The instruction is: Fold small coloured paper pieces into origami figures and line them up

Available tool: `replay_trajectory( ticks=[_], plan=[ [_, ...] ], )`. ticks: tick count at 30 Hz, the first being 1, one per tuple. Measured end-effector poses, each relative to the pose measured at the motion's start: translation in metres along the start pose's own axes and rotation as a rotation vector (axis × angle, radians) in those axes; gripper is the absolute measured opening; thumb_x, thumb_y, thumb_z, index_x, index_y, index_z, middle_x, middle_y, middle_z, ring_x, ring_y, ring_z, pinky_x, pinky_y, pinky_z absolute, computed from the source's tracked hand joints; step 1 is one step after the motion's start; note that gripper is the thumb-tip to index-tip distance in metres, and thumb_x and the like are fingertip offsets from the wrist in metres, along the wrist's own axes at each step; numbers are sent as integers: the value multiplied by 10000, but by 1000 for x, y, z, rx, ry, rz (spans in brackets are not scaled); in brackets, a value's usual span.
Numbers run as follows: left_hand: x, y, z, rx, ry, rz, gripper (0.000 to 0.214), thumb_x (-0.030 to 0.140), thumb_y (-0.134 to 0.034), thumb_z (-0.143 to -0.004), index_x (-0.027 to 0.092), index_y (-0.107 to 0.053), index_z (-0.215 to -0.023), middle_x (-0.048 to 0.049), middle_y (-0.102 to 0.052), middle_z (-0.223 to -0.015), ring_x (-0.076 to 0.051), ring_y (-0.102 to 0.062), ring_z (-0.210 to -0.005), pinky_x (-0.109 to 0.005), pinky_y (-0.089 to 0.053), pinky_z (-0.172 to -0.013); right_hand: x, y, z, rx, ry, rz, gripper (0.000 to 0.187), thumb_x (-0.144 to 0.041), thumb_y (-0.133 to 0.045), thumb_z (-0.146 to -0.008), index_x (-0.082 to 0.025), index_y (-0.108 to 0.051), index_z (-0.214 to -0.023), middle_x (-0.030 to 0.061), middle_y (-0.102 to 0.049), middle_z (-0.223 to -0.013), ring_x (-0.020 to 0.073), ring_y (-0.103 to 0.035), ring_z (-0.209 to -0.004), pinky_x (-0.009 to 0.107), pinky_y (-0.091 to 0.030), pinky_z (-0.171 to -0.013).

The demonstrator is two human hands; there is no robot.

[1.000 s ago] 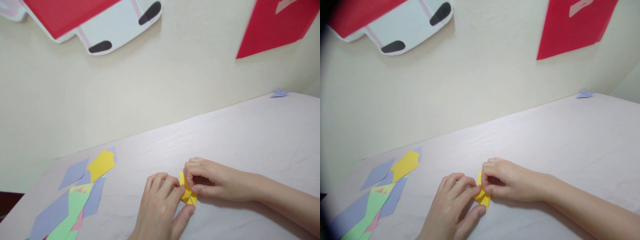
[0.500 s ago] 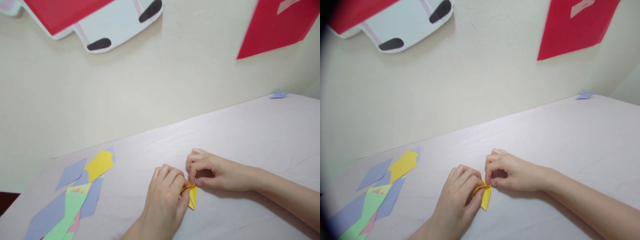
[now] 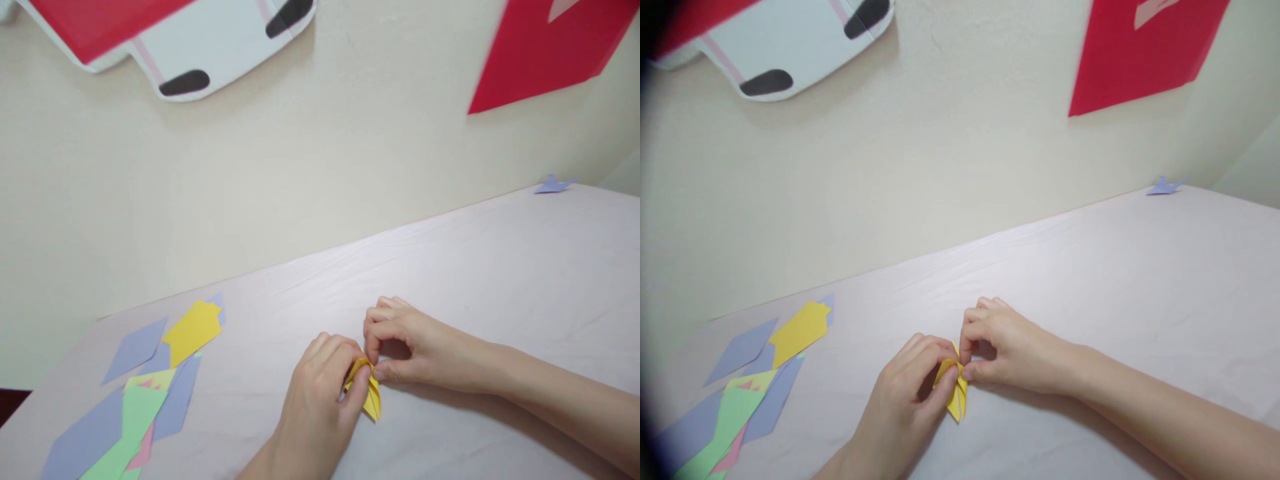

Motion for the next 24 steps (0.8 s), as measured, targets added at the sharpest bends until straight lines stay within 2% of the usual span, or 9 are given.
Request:
replay_trajectory(
  ticks=[6,14,18,20,24],
  plan=[
    [2,7,0,-14,55,78,173,136,-474,-950,212,-614,-882,-9,-671,-901,-169,-609,-851,-295,-456,-778,-6,-6,-2,62,-67,41,100,-122,-673,-788,-189,-619,-736,-1,-601,-789,185,-508,-842,345,-350,-827],
    [0,7,-2,-30,116,46,190,195,-458,-974,214,-606,-856,-14,-655,-850,-185,-606,-821,-303,-454,-747,-10,-9,-3,62,-158,30,123,-126,-678,-769,-187,-601,-695,3,-609,-791,198,-506,-850,351,-345,-808],
    [0,5,-2,-40,99,58,95,269,-553,-944,214,-599,-881,-12,-647,-870,-192,-593,-829,-307,-453,-751,-8,-12,-4,72,-149,47,150,-153,-722,-758,-186,-597,-681,3,-600,-777,197,-500,-832,348,-343,-798],
    [-1,3,-2,-43,93,42,53,251,-587,-920,212,-594,-884,-12,-648,-879,-195,-592,-840,-308,-451,-755,-7,-13,-3,78,-138,59,169,-161,-734,-750,-185,-588,-669,4,-598,-777,198,-497,-828,348,-343,-797],
    [-4,1,-4,-49,88,18,94,196,-532,-935,209,-588,-860,-10,-642,-856,-188,-593,-825,-298,-444,-746,-6,-14,-3,102,-116,70,176,-148,-698,-778,-183,-566,-667,5,-592,-773,195,-497,-825,347,-346,-797]
  ],
)
Point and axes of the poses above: each hand's wrist, its own z-axis away from the middle knuckle, its own y-axis out of the back of the hand, x = y × z, the point moved 2 cm from there along -z, towards the middle knuckle
